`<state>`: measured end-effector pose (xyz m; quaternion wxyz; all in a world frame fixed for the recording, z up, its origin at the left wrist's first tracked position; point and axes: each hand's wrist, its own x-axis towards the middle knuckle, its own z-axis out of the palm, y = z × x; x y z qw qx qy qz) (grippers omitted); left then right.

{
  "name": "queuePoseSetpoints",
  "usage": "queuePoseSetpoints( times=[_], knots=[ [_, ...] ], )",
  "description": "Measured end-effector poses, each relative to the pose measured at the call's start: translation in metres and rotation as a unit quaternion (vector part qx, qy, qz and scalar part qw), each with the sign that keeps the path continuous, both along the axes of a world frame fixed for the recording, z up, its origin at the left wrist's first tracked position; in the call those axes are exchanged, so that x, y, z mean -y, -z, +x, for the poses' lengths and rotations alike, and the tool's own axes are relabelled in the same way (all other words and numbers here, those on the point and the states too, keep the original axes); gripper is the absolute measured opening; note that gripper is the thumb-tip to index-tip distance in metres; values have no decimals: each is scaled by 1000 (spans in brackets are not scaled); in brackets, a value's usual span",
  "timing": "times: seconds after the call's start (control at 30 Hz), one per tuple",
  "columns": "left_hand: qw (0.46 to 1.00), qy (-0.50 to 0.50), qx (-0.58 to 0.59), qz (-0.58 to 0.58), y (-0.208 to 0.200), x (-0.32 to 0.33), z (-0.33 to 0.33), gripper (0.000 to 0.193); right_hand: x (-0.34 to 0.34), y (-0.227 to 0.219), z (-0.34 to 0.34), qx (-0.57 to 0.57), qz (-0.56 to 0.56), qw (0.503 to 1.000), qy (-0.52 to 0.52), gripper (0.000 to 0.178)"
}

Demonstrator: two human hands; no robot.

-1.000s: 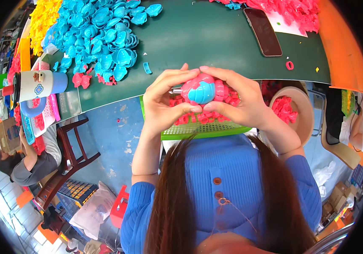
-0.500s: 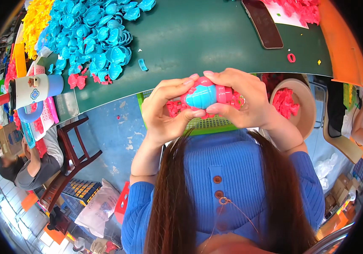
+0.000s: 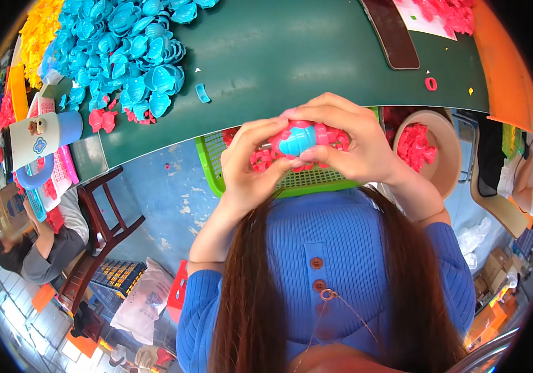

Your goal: Manually assembling small pink and blue plastic toy components at a factory workbench.

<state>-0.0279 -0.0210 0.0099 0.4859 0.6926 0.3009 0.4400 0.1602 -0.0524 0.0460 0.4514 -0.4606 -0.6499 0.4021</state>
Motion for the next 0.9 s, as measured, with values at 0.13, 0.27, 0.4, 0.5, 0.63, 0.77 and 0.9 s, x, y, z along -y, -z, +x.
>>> queuePoseSetpoints(
  times=[0.13, 0.27, 0.4, 0.5, 0.63, 0.77, 0.9],
  knots=[
    [995, -29, -96, -25, 3, -1, 2, 58, 1, 12, -4, 13, -64, 998, 13, 41],
    [997, -28, -62, -28, 16, 2, -3, 59, 7, 22, -7, -114, -131, 984, 31, 37],
    [992, -1, -35, -120, 22, 6, -2, 60, 13, 31, -5, -67, -111, 991, 37, 36],
    [968, 35, -12, -250, 9, 4, 4, 62, 18, 40, -4, -43, -102, 993, 32, 36],
    [992, 45, -96, -68, 22, 8, -4, 62, 25, 45, -7, -64, -90, 993, 34, 36],
    [990, 42, -81, -110, 32, 15, -8, 60, 27, 54, -12, -148, -175, 973, 30, 37],
    [978, -6, -57, -200, 36, 13, -31, 58, 24, 72, -16, -252, -302, 920, 5, 39]
  ],
)
